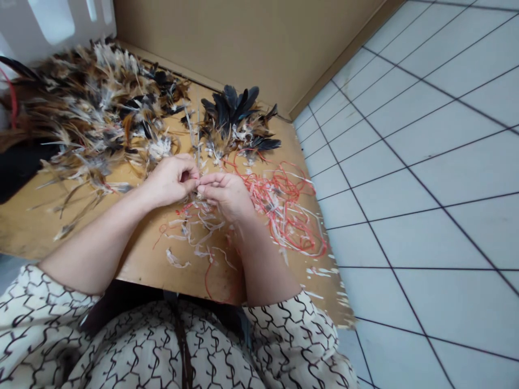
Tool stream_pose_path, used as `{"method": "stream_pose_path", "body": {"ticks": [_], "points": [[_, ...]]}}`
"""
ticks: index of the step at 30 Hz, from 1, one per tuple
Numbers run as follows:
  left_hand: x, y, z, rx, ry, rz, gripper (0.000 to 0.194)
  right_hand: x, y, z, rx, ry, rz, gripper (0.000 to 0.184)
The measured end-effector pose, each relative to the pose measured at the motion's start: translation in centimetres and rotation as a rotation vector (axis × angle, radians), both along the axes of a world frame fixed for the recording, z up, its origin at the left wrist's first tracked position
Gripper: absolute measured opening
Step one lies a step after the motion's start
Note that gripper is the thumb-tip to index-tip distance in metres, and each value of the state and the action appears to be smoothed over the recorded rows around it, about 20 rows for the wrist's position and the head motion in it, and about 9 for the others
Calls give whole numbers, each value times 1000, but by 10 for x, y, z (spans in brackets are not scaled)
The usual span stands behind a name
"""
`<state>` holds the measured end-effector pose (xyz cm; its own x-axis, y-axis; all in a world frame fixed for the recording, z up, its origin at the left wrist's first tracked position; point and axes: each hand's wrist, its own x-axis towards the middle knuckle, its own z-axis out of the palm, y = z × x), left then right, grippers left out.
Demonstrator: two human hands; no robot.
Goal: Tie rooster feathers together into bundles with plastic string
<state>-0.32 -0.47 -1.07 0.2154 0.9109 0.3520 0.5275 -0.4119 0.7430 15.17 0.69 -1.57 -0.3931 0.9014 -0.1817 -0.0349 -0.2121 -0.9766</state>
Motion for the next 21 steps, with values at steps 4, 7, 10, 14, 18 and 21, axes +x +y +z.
{"method": "stream_pose_path", "body": {"ticks": [4,7,10,14,18,21], "points": [[3,1,-3,-5,-33,-15,7,-1,-2,0,68,-83,-15,15],[5,1,-6,-54,-88,-41,9,-4,-2,0,100,-142,-6,13],[7,2,-9,-135,-163,-67,9,-6,-1,-1,138,-202,-5,12],[6,2,-7,-296,-271,-101,12,-5,-1,0,191,-244,-6,11],[1,1,0,-376,-376,-110,10,-1,-2,0,193,-192,-8,11],[-3,1,3,-362,-359,-126,15,0,-3,0,186,-128,10,12]]}}
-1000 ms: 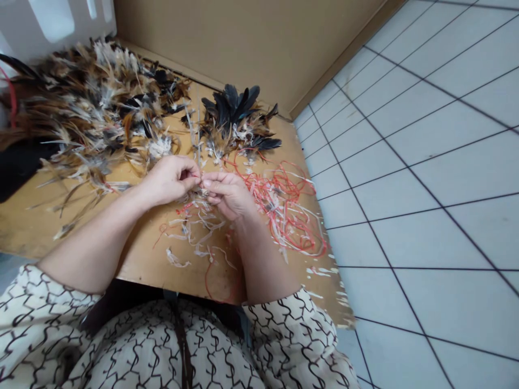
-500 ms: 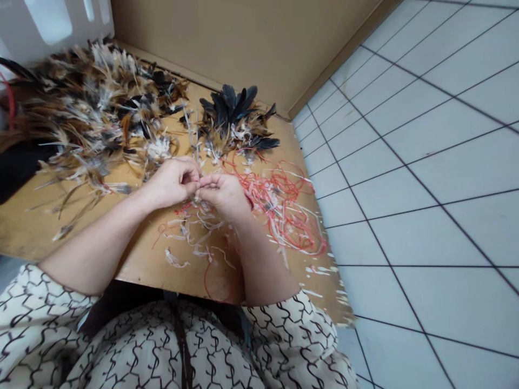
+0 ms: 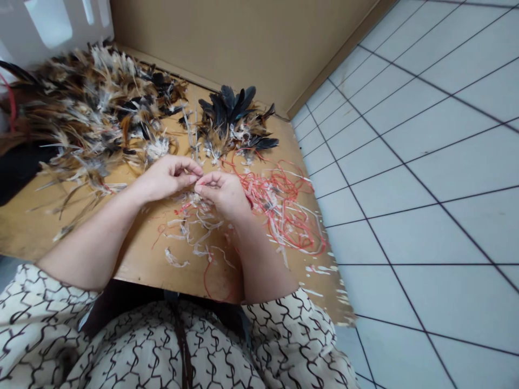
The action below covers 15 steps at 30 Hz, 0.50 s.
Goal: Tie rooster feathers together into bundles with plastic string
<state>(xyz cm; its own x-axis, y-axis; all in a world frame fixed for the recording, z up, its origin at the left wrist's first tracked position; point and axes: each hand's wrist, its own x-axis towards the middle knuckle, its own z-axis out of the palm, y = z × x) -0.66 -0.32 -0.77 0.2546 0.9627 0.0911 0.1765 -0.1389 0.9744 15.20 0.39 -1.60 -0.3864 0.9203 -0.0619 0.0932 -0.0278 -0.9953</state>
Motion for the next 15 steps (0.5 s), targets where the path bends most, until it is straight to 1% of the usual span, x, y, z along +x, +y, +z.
{"method": "stream_pose_path", "body": {"ticks": [3,8,12,15], "points": [[-2,1,-1,38,84,-7,15,0,-1,0,-23,28,7,13],[-1,3,-5,91,248,43,14,0,0,1,-52,35,-4,13],[-2,3,-3,100,349,58,13,0,3,0,-83,76,-12,13],[-1,2,-1,99,381,40,13,0,6,-3,-119,124,-35,13]]}}
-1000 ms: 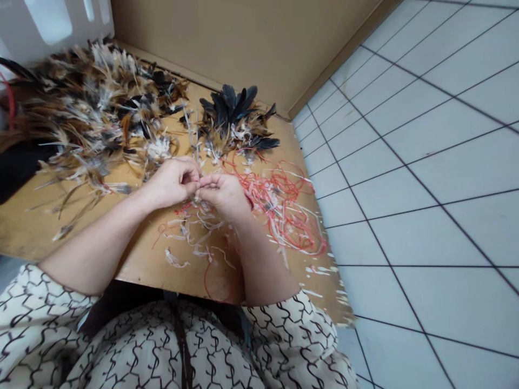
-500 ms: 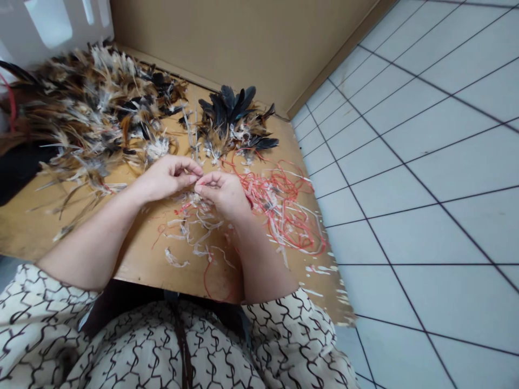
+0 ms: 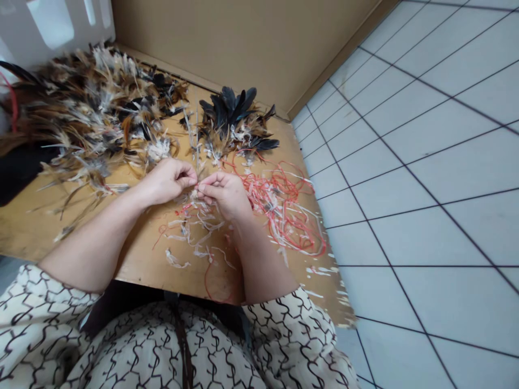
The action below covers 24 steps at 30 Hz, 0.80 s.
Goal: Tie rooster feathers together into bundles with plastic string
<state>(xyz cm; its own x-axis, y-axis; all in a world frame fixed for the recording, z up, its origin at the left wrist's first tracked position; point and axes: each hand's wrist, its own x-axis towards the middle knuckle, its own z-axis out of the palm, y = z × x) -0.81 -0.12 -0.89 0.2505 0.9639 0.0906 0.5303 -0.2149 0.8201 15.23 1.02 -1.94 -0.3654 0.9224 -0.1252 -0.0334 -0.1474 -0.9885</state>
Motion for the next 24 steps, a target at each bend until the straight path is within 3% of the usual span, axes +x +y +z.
{"method": "stream_pose_path", "body": {"ticks": [10,13,18,24], "points": [[1,-3,3,-52,-73,-103,10,0,0,1,-90,123,-9,13],[2,-3,5,-171,-245,-106,9,-1,0,2,-73,134,-20,15],[8,-4,7,-329,-594,22,7,-1,-1,4,-10,147,-28,17],[11,-4,6,-445,-730,58,17,-5,-5,4,81,135,-51,20]]}}
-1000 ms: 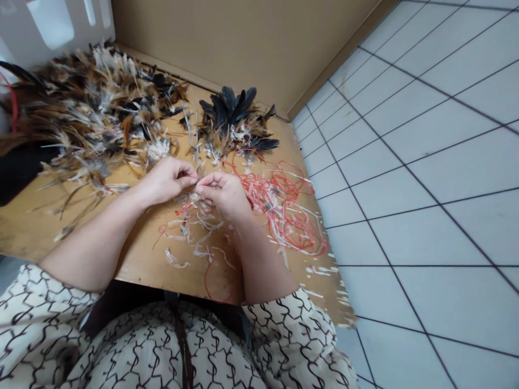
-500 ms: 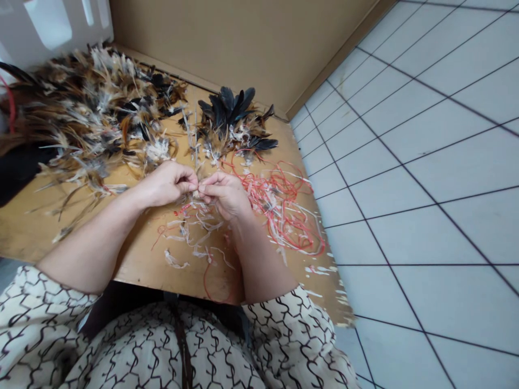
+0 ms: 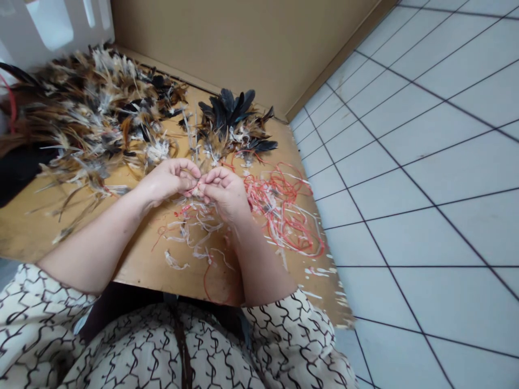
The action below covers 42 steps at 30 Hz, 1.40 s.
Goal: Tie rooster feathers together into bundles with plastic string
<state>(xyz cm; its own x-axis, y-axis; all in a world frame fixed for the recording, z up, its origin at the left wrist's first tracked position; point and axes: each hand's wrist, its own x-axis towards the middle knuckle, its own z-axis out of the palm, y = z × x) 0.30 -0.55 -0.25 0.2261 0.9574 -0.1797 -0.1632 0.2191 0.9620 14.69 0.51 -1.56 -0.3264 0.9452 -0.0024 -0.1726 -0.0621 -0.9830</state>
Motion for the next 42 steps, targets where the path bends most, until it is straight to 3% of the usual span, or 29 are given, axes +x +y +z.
{"method": "stream_pose_path", "body": {"ticks": [12,22,25,31,37,42], "points": [[-4,3,-4,-135,-168,-37,22,0,0,1,25,29,-28,25],[1,2,-3,-219,-211,41,15,1,-2,3,24,12,-18,28],[2,1,-1,-218,-201,58,14,0,-5,4,112,-39,-38,24],[4,0,1,-213,-164,78,12,0,-8,3,433,-265,-139,11],[6,-1,-3,-161,-113,92,12,2,-7,-4,788,-545,-203,15],[6,-1,-2,-127,-111,79,8,2,-7,-6,861,-542,-227,14]]}}
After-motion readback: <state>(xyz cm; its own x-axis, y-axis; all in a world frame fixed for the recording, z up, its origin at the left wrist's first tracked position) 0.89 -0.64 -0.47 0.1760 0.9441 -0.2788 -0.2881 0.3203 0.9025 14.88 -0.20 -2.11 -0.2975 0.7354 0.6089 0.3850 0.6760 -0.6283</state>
